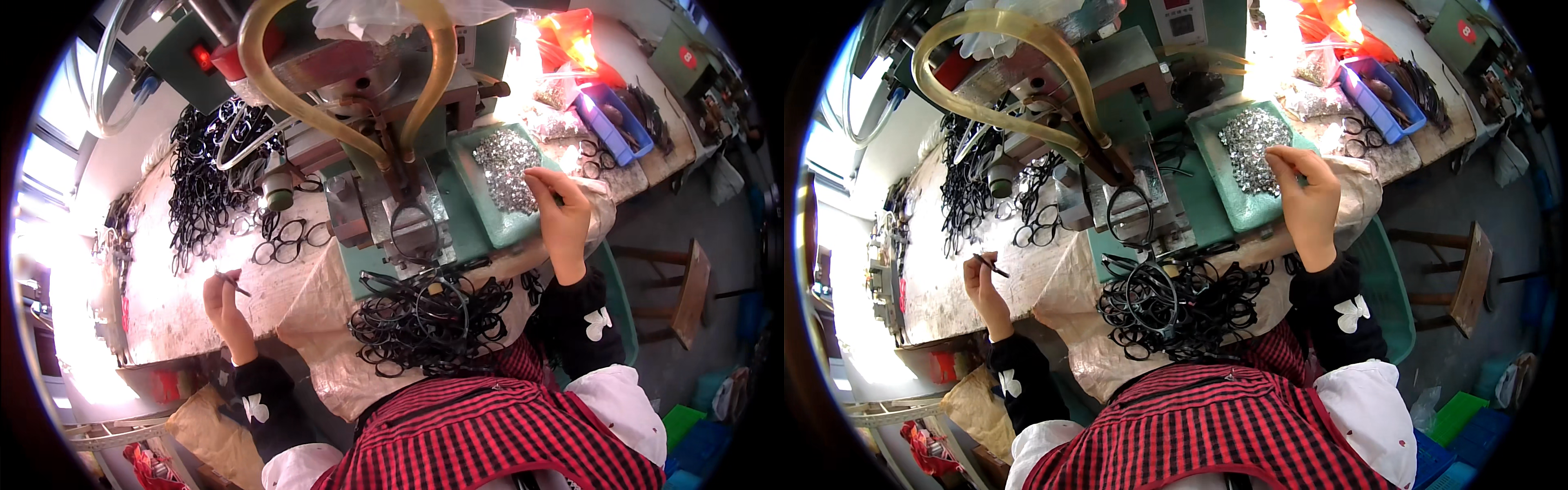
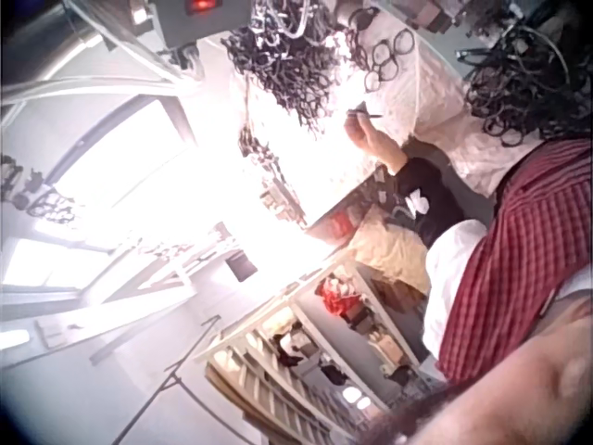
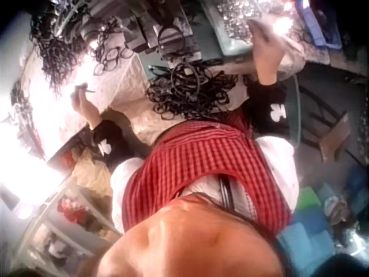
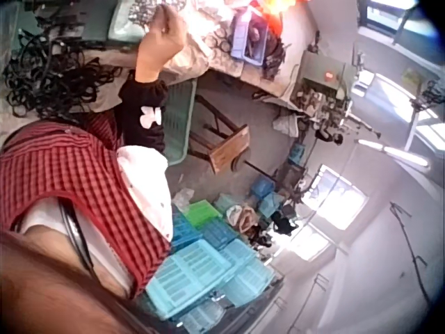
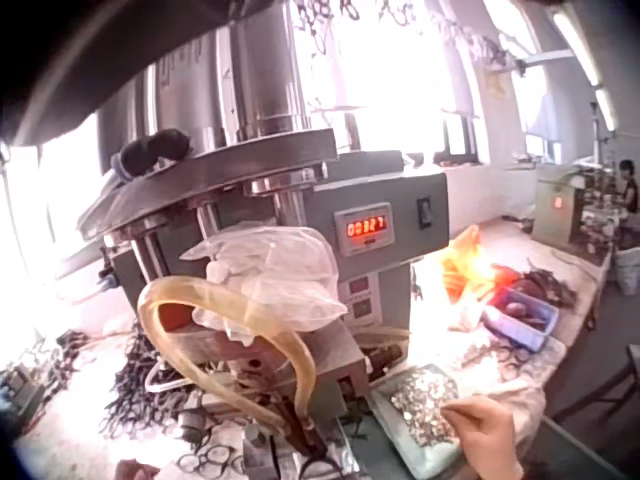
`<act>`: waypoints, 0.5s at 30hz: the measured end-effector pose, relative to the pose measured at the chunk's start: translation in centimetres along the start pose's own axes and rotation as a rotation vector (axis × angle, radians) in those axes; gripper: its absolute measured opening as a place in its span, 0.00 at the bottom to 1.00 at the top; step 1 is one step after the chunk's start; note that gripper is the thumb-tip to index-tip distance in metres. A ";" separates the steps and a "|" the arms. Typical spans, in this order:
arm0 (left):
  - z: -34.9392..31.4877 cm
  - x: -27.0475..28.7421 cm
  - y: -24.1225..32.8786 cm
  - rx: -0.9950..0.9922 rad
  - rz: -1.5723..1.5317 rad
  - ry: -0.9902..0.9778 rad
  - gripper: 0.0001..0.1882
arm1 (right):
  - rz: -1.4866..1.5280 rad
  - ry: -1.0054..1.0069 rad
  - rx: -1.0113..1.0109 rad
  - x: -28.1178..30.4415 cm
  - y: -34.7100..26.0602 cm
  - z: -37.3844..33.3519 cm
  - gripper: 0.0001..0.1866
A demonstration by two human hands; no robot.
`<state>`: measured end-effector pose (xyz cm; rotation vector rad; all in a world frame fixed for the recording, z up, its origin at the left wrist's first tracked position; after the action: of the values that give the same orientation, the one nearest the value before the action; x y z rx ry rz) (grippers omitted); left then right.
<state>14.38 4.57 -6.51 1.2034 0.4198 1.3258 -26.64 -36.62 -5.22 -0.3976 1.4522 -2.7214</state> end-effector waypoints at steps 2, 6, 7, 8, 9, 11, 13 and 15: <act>-0.6 -1.1 -0.1 0.112 -0.120 0.082 0.03 | 0.464 0.066 -0.404 -0.4 3.6 -1.1 0.08; -1.8 -4.2 1.3 0.220 -0.291 0.202 0.04 | 0.475 0.014 -0.485 -3.2 2.9 0.6 0.08; -1.9 -5.0 1.5 0.217 -0.313 0.191 0.05 | 0.558 -0.019 -0.484 -4.1 2.9 0.7 0.08; -1.9 -6.1 2.3 0.236 -0.335 0.185 0.05 | 0.586 -0.035 -0.461 -4.8 2.0 1.0 0.08; -1.9 -7.0 3.2 0.219 -0.327 0.155 0.05 | 0.612 -0.053 -0.444 -5.5 0.7 0.9 0.08; -1.8 -8.1 5.0 0.177 -0.355 0.123 0.05 | 0.653 -0.127 -0.433 -7.0 -1.2 0.9 0.07; -1.4 -8.5 7.1 0.126 -0.425 0.120 0.05 | 0.629 -0.212 -0.375 -8.5 -4.0 1.3 0.07; -0.7 -9.4 12.5 -0.083 -0.659 0.036 0.06 | 0.525 -0.244 -0.225 -8.9 -6.8 1.5 0.06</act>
<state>4.90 -5.92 0.12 0.8616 0.7082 0.7839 -17.04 -32.66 -0.71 -0.2884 1.5331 -2.0404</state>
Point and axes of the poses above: each hand's wrist, its own z-axis towards the middle knuckle, its own x-axis out of the back of the hand, y = z × x, the point moved 8 cm from there along z, towards the middle knuckle, and after that the axes turned 5 degrees about z, right-handed, at the moved point
